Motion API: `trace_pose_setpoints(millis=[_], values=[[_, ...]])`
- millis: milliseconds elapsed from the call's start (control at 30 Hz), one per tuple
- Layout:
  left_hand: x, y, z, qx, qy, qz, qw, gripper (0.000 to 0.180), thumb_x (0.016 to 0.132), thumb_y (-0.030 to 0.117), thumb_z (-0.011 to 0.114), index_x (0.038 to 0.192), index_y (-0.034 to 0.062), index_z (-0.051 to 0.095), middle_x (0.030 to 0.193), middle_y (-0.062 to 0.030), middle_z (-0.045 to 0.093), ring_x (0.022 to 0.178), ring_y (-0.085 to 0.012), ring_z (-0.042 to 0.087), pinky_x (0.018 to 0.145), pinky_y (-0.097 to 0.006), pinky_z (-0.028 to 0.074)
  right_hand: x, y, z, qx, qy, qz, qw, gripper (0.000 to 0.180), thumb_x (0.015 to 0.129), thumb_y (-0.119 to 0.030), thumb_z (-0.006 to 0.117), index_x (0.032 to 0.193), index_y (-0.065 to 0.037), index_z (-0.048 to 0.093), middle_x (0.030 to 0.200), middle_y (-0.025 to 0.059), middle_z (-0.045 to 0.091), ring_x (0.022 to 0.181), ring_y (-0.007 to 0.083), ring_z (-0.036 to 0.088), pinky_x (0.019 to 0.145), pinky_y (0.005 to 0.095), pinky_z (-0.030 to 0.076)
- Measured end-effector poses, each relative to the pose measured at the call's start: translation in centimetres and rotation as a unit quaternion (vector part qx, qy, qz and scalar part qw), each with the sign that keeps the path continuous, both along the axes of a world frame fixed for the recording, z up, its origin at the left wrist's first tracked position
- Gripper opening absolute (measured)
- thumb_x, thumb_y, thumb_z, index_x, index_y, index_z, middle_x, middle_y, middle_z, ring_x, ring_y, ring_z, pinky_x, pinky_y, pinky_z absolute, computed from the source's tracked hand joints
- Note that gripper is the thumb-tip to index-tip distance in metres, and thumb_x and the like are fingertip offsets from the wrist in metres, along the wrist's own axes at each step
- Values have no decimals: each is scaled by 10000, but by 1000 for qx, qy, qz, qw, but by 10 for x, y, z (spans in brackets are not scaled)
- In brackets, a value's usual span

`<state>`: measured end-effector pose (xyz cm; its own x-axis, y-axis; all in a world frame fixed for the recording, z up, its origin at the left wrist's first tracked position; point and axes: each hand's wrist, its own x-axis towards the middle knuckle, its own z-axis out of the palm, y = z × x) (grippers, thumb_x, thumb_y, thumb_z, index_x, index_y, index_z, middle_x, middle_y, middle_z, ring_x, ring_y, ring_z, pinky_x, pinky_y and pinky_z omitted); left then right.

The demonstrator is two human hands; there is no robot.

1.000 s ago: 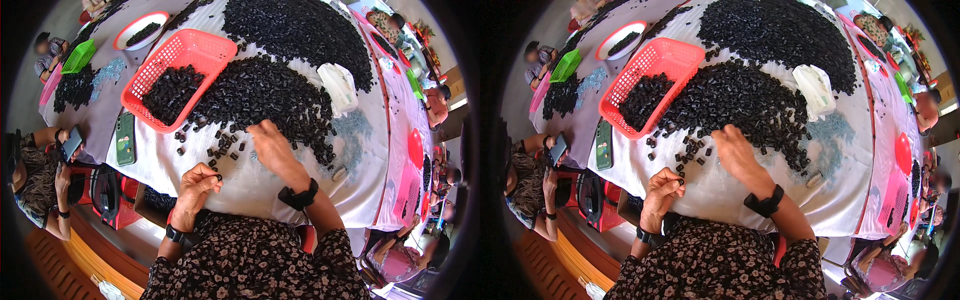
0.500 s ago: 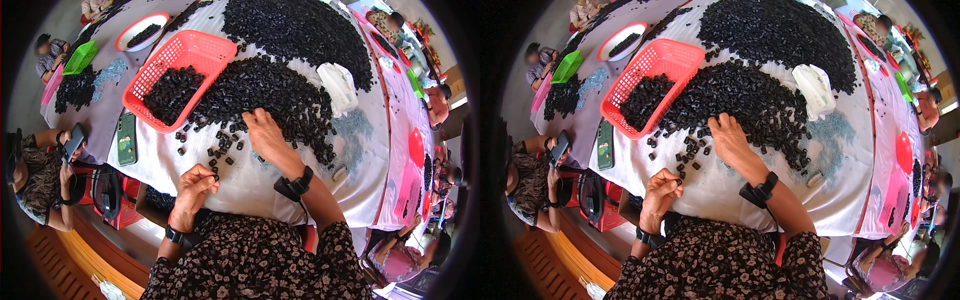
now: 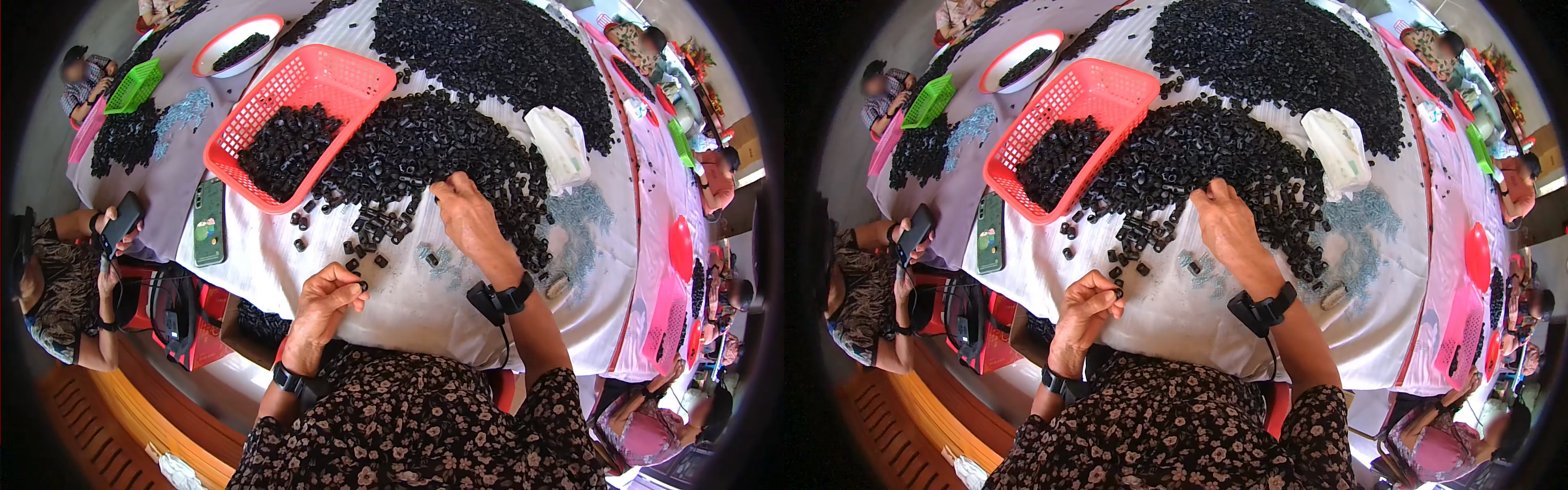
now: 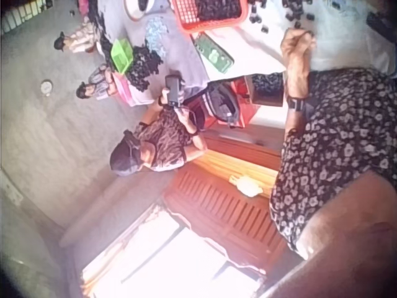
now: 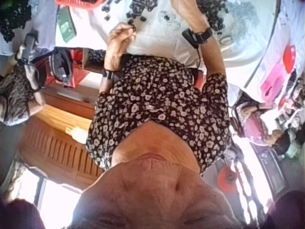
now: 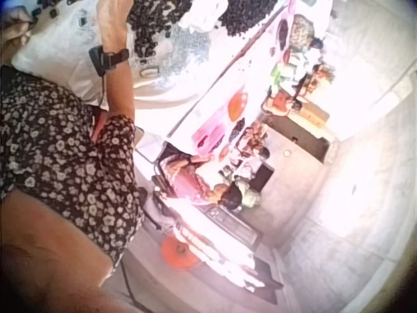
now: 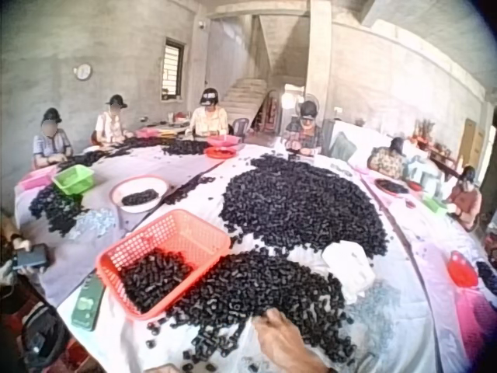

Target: The person picks up black plastic pieces and small metal pins from a table, inserts the pins into the pieces by hand, and sets the assembled units back down. This assembly process is repeated throughout the video as the person works through the components on the table.

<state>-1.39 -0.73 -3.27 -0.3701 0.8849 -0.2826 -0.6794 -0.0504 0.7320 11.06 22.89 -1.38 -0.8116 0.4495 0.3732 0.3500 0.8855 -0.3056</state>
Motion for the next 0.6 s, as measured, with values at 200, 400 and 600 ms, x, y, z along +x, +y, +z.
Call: trace_pose_setpoints(millis=[200, 400, 600], values=[[4, 11, 3, 18, -6, -19, 1000, 62, 823, 3, 611, 873, -7, 576, 763, -110, 644, 637, -141, 587, 618, -241, 479, -19, -38, -1, -44, -30, 85, 995, 114, 749, -34, 507, 855, -25, 547, 851, 138, 487, 819, 310, 537, 696, 393, 461], [2, 5, 4, -3, 15, 5, 1000, 62, 825, 2, 599, 880, -17, 579, 755, -109, 638, 642, -145, 587, 611, -249, 476, -38, -81, -16, 47, -3, 182, 982, 174, 733, -57, 502, 886, 22, 527, 908, 144, 481, 838, 282, 488, 776, 359, 428], [0, -1, -2, -12, 6, 22, 1000, 57, 825, 2, 599, 877, -12, 583, 751, -111, 640, 630, -148, 585, 606, -256, 476, -24, -33, -14, -71, 35, 75, 994, 103, 720, 31, 540, 812, -13, 536, 804, 117, 481, 803, 308, 503, 699, 403, 440]])
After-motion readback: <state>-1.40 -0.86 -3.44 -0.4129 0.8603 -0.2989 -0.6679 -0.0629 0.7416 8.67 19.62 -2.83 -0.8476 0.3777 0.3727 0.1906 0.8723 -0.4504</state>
